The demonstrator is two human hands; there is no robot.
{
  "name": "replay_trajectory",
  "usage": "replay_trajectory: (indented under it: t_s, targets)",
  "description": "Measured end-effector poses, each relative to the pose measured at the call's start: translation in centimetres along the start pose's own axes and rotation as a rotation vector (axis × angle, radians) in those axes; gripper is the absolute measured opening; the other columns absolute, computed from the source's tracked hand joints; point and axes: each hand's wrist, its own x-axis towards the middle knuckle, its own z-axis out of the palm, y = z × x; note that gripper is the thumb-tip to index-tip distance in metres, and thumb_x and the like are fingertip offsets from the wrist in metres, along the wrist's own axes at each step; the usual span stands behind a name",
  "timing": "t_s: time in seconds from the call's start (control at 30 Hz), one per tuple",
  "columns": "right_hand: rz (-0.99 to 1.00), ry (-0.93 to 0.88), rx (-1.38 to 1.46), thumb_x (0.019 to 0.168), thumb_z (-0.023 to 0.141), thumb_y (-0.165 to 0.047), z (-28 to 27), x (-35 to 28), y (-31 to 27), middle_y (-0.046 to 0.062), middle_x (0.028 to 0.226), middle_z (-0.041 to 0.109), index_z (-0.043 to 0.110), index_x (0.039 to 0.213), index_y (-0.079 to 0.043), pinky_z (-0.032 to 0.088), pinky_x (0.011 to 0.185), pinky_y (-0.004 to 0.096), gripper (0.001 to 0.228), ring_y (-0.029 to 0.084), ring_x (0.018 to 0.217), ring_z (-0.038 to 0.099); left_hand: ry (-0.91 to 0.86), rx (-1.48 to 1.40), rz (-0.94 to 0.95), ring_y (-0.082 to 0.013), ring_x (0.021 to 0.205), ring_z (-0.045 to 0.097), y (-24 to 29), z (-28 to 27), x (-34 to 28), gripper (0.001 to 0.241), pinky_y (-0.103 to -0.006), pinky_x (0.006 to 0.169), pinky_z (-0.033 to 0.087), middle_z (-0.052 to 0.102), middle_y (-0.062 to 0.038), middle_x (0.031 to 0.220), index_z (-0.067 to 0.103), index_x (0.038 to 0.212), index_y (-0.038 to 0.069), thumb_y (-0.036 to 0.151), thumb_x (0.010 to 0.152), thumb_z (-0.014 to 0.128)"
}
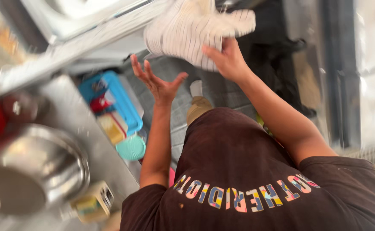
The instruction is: The person wipes a red plastic container lid with a white cloth, then wipes a stainless steel surface with a checkered cloth. The person then sits on the floor and folds flat cardboard pieces into small boxes.
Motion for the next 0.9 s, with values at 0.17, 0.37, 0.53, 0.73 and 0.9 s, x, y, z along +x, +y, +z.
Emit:
replay_trajectory:
  t_s: [0.17,0.37,0.53,0.73,0.9]
  targets:
    - [0.075,-0.034,-0.072,0.106,0.07,-0.022,-5.0,-8.7,-9.7,0.007,0.123,0.071,0.061,0.135,0.003,0.056,0.099,0.03,0.04,0.013,0.113,0.066,-0.454,-0.367,0.228,-0.0352,0.122,0.054,8.0,6.2,2.8,0.064,-0.0535,0.108,0.035,0.058,-0.014,0.122,0.043,0.131,0.01,0.035,0.088,0.083]
    - [0.066,0.123,-0.207,0.1,0.069,-0.027,-14.5,-16.2,-9.6,0.008,0.128,0.068,0.056,0.136,0.003,0.051,0.101,0.032,0.05,0.015,0.118,0.062,-1.134,-0.4,-0.077,-0.0284,0.099,0.068,15.6,8.8,1.2,0.036,-0.0392,0.089,0.055,0.071,-0.011,0.103,0.067,0.116,0.005,0.021,0.086,0.081]
    - [0.284,0.314,-0.097,0.104,0.066,-0.027,-17.5,-23.0,-5.6,0.005,0.107,0.074,0.071,0.118,0.002,0.056,0.088,0.03,0.033,0.011,0.098,0.066,-1.227,-1.294,-0.834,-0.0186,0.127,0.058,16.8,12.6,-2.9,0.072,-0.0357,0.107,0.053,0.058,-0.007,0.138,0.044,0.151,0.014,0.063,0.1,0.046]
    - [0.195,0.182,-0.253,0.114,0.05,-0.025,-20.3,-27.3,-7.3,0.0,0.111,0.074,0.069,0.123,-0.001,0.054,0.092,0.027,0.032,0.009,0.102,0.066,-1.48,-1.407,-1.711,-0.0208,0.131,0.061,19.6,16.2,-12.0,0.098,-0.034,0.113,0.045,0.061,-0.009,0.145,0.051,0.147,0.006,0.079,0.086,0.025]
    - [0.299,0.28,-0.112,0.103,0.062,-0.019,-24.4,-31.2,-8.9,0.007,0.114,0.071,0.065,0.128,0.0,0.054,0.084,0.031,0.031,0.012,0.099,0.064,-1.313,-0.937,-0.863,-0.0315,0.128,0.063,23.1,17.7,-11.9,0.07,-0.0445,0.111,0.05,0.06,-0.021,0.141,0.054,0.146,0.0,0.053,0.1,0.059]
